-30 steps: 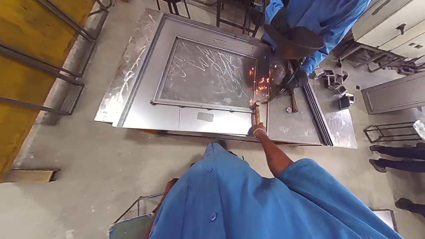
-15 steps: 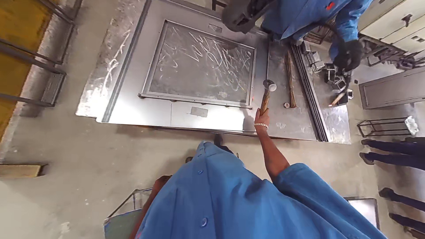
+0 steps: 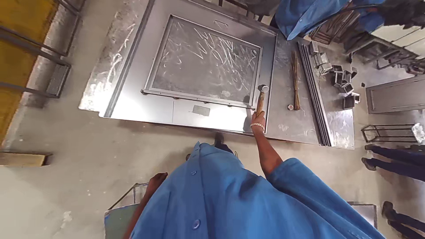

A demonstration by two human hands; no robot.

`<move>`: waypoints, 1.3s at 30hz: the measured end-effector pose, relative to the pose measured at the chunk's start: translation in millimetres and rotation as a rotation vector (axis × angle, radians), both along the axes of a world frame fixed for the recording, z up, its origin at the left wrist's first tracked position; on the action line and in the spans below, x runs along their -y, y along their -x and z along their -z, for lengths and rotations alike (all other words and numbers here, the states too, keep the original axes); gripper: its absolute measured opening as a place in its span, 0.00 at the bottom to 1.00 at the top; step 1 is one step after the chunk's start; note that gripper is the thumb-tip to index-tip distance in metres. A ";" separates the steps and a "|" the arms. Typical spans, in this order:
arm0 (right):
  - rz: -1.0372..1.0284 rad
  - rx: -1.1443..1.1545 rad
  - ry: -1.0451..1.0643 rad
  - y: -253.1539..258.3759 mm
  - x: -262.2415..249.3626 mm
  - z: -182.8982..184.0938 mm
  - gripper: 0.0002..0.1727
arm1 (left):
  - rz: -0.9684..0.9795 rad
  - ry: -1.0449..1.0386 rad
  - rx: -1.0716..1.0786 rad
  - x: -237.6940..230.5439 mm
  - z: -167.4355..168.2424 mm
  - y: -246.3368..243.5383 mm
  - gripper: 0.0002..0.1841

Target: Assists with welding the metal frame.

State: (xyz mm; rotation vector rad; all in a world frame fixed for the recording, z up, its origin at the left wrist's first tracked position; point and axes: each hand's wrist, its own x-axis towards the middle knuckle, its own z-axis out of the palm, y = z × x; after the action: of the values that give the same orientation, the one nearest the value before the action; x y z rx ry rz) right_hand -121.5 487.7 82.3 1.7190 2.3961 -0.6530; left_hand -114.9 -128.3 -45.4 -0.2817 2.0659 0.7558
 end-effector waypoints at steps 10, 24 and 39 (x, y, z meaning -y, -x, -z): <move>-0.042 0.161 0.179 2.2 -7.4 8.8 0.30 | -0.115 -0.032 0.075 -8.0 -8.0 -6.4 0.24; 0.148 -0.408 0.494 29.7 72.2 -7.7 0.14 | -0.365 -0.134 0.167 25.4 -24.1 -8.5 0.24; -0.667 0.388 -0.030 138.0 91.3 -107.0 0.28 | -0.530 -0.105 0.205 103.9 -1.6 -35.0 0.23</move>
State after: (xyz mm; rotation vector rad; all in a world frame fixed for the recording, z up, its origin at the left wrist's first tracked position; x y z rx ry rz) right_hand -259.5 396.4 189.3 0.8370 2.4548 -0.1653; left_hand -79.9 -232.2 -43.8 -0.8321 1.7627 1.0949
